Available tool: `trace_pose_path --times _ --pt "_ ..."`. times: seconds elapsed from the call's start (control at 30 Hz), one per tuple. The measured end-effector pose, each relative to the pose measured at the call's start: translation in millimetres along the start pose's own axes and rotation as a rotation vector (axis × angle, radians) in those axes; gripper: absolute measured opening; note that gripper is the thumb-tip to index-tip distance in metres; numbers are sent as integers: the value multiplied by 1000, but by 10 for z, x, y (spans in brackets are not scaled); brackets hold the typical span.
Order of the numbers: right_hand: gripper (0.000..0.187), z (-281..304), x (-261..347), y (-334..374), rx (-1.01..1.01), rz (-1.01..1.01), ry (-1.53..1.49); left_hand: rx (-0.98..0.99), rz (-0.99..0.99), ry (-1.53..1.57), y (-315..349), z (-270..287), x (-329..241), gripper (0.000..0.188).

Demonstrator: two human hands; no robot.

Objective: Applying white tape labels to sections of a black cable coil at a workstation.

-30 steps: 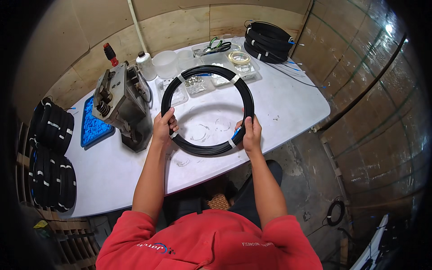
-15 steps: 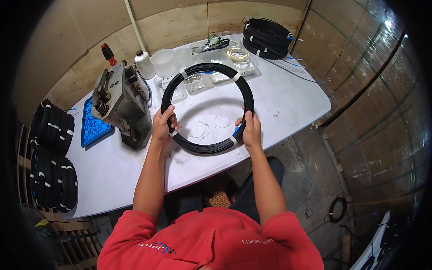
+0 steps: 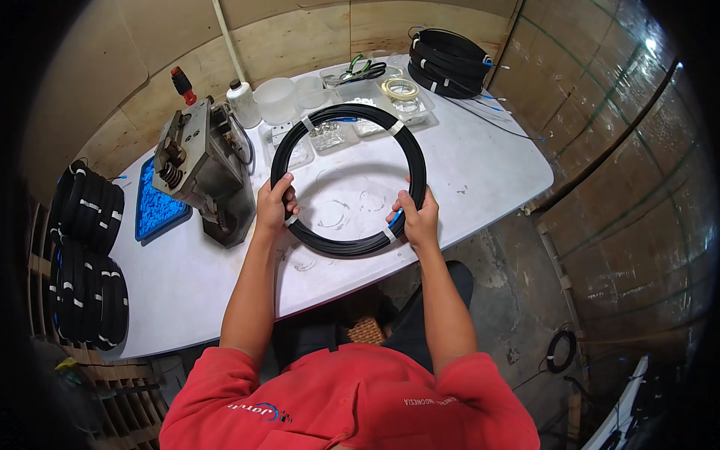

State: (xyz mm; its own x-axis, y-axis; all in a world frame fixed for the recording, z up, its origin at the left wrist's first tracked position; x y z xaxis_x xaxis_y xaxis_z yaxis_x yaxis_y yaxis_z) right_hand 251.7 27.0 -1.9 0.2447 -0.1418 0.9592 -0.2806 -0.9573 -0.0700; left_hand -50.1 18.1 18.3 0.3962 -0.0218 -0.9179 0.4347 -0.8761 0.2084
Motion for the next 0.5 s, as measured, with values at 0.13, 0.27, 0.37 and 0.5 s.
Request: trace_pose_path --times 0.13,0.27,0.37,0.5 --pt "47 10 -7 -22 6 -4 12 3 -4 -4 -4 -16 -2 23" --pt "47 1 -13 -17 -2 -31 41 -9 3 -16 -9 -3 5 22" --pt "47 10 -18 -18 -4 -29 58 -18 13 -16 -14 -3 10 23" --pt "49 12 -17 -16 18 -13 61 -31 29 -22 -26 12 33 22"
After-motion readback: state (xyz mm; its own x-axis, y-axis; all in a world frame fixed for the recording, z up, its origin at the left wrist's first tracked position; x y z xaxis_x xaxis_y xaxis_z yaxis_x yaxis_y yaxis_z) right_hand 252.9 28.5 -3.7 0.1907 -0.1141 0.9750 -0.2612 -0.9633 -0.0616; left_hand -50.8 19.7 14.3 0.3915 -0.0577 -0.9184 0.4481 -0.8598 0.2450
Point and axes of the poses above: each hand's wrist, its own y-axis away from the middle knuckle, its own z-axis out of the back of the hand, x = y × z, the point moved 5 cm from there along -y, towards the middle knuckle, and after that the axes turned 15 degrees about -x, right-handed, at the moved point
